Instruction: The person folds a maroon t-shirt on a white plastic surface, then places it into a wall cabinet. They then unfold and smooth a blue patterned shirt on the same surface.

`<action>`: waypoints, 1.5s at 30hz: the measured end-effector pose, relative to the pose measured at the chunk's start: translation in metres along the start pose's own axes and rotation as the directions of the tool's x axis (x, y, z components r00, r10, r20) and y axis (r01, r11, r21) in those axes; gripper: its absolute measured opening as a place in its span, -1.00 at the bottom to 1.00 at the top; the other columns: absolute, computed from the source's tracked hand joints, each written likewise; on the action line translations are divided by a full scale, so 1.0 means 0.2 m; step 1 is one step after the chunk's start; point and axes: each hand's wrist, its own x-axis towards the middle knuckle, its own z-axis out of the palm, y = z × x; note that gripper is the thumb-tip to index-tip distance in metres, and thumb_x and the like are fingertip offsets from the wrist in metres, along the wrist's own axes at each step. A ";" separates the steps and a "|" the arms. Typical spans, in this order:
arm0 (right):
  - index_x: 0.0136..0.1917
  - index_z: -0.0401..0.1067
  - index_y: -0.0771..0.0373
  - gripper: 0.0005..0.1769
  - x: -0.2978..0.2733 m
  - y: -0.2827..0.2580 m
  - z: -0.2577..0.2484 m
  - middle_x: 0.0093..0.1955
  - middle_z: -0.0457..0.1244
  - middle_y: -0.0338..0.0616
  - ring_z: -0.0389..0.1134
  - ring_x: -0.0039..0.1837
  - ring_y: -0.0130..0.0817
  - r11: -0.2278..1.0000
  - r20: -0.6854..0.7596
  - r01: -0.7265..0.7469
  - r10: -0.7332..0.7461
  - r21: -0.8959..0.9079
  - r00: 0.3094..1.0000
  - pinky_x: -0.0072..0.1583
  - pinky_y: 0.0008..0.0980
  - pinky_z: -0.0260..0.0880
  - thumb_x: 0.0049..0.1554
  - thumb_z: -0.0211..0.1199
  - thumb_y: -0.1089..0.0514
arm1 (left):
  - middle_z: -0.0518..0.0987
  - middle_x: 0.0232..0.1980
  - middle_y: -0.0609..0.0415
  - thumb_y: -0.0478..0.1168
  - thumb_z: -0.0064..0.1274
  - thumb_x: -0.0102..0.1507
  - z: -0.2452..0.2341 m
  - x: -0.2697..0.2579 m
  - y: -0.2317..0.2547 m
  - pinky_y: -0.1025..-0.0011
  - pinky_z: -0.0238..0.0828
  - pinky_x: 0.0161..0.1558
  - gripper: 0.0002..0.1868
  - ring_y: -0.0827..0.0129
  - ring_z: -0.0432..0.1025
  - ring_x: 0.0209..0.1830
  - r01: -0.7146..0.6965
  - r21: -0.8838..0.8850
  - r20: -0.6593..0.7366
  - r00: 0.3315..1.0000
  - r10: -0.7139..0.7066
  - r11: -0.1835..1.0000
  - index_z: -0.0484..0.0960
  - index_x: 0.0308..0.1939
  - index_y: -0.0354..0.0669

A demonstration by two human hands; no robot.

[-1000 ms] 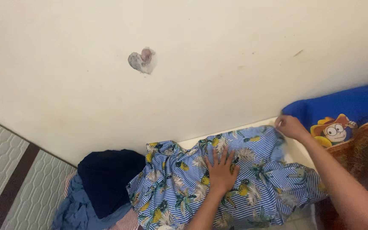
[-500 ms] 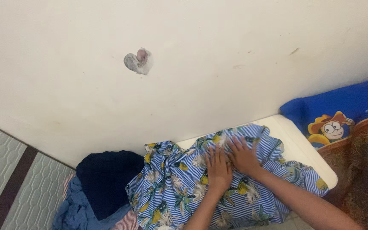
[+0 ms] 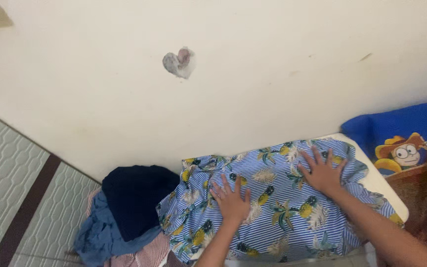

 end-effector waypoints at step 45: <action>0.66 -0.14 -0.18 -0.30 -0.52 -1.25 -0.31 0.74 -0.40 -0.24 -0.52 0.71 0.06 0.731 0.152 0.652 -0.681 0.202 0.717 0.55 0.32 -0.61 0.32 -0.32 -0.32 | 0.52 0.06 -0.47 -0.38 -0.16 0.30 -0.43 0.18 -0.66 -0.07 0.42 0.04 -0.50 -0.32 0.46 0.03 -0.208 -0.627 -0.539 0.811 -0.226 0.751 0.25 0.32 -0.45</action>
